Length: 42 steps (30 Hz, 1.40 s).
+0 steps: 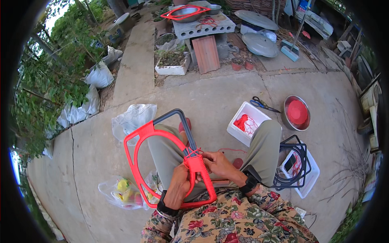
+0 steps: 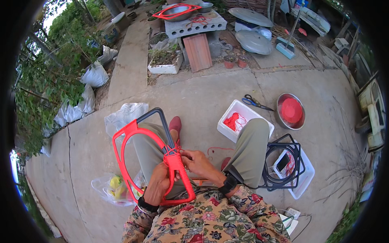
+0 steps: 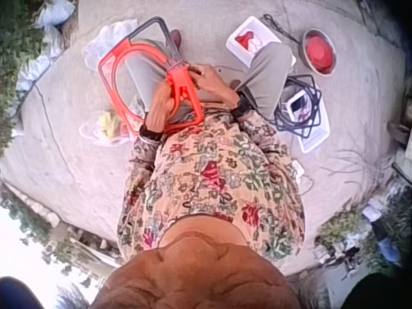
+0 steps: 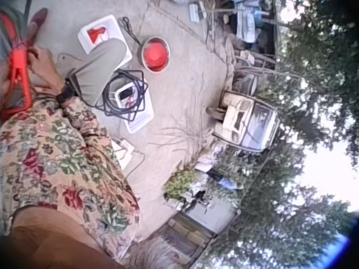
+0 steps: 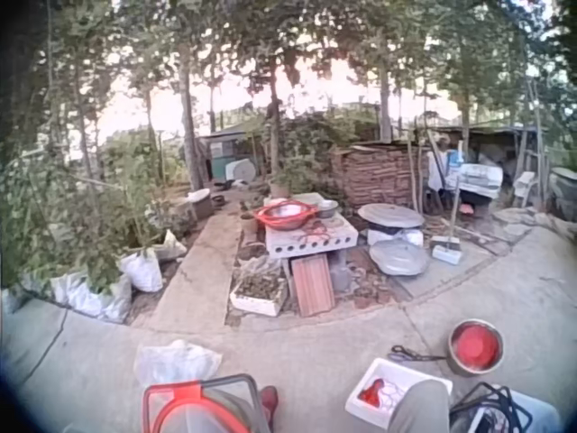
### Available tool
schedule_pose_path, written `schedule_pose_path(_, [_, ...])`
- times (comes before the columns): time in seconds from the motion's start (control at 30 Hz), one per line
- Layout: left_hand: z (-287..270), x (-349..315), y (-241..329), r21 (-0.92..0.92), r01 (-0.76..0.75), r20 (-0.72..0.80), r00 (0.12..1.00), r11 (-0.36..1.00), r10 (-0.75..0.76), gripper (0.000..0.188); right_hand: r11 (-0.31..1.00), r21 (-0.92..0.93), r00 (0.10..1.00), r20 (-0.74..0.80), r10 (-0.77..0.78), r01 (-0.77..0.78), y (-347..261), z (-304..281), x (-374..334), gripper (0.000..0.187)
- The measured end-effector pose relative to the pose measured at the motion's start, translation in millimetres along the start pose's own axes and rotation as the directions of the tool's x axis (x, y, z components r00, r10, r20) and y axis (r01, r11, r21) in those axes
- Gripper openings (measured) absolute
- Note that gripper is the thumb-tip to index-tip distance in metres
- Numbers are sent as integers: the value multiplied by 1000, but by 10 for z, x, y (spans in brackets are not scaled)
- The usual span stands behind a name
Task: The recorder is winding red string onto a red plastic frame, possibly for furniture assembly or craft.
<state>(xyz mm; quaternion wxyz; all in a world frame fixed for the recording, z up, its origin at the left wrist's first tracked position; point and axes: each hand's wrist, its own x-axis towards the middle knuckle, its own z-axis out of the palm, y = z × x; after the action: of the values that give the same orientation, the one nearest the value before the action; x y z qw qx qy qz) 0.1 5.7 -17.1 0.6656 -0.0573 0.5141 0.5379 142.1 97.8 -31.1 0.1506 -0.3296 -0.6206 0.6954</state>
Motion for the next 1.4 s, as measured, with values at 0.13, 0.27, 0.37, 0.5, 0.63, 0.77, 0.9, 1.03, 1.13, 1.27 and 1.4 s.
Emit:
schedule_pose_path(0.13, [75, -27, 21, 23, -36, 1, 999, 999, 36, 21, 998, -12, 998, 7, 57, -57, 61, -27, 17, 29])
schedule_pose_path(0.27, [65, -39, 36, -29, -1, 33, 999, 1000, 2, 20, 996, 5, 995, 36, 88, -88, 8, -33, 41, 30])
schedule_pose_path(0.37, [58, -38, 43, 11, 25, 79, 997, 1000, -26, 19, 977, 138, 982, 124, 143, -160, 30, -41, 57, 28])
schedule_pose_path(0.5, [0, -54, 25, -55, -6, 144, 990, 998, 14, 21, 964, 235, 984, 151, 90, -124, 6, -45, 60, 25])
schedule_pose_path(0.63, [-107, -48, -62, -134, -132, 96, 985, 982, 145, 23, 962, 257, 993, 98, 69, -92, -9, -47, 10, 23])
schedule_pose_path(0.77, [-21, -162, -62, -197, -286, -23, 958, 938, 287, 34, 967, 241, 997, 4, 81, -80, -53, -32, 8, 20])
schedule_pose_path(0.9, [130, -233, -51, -200, -393, -16, 917, 897, 398, 32, 997, 76, 994, -105, -6, 14, 12, 37, 40, 15])
schedule_pose_path(1.03, [129, -199, -74, -88, -458, -18, 889, 885, 458, 28, 960, -135, 955, -134, -264, 246, 28, 82, 28, 18])
schedule_pose_path(1.13, [122, -194, -72, -74, -451, -26, 893, 890, 450, 24, 955, -46, 943, -149, -298, 294, -14, 83, 8, 19])
schedule_pose_path(1.27, [89, -193, -53, -77, -407, 44, 911, 910, 411, 22, 973, 154, 984, -84, -159, 171, -85, 48, -14, 22])
schedule_pose_path(1.4, [93, -189, -38, -79, -390, 98, 913, 917, 397, 22, 961, 269, 997, -50, -55, 66, -64, 42, 18, 22])
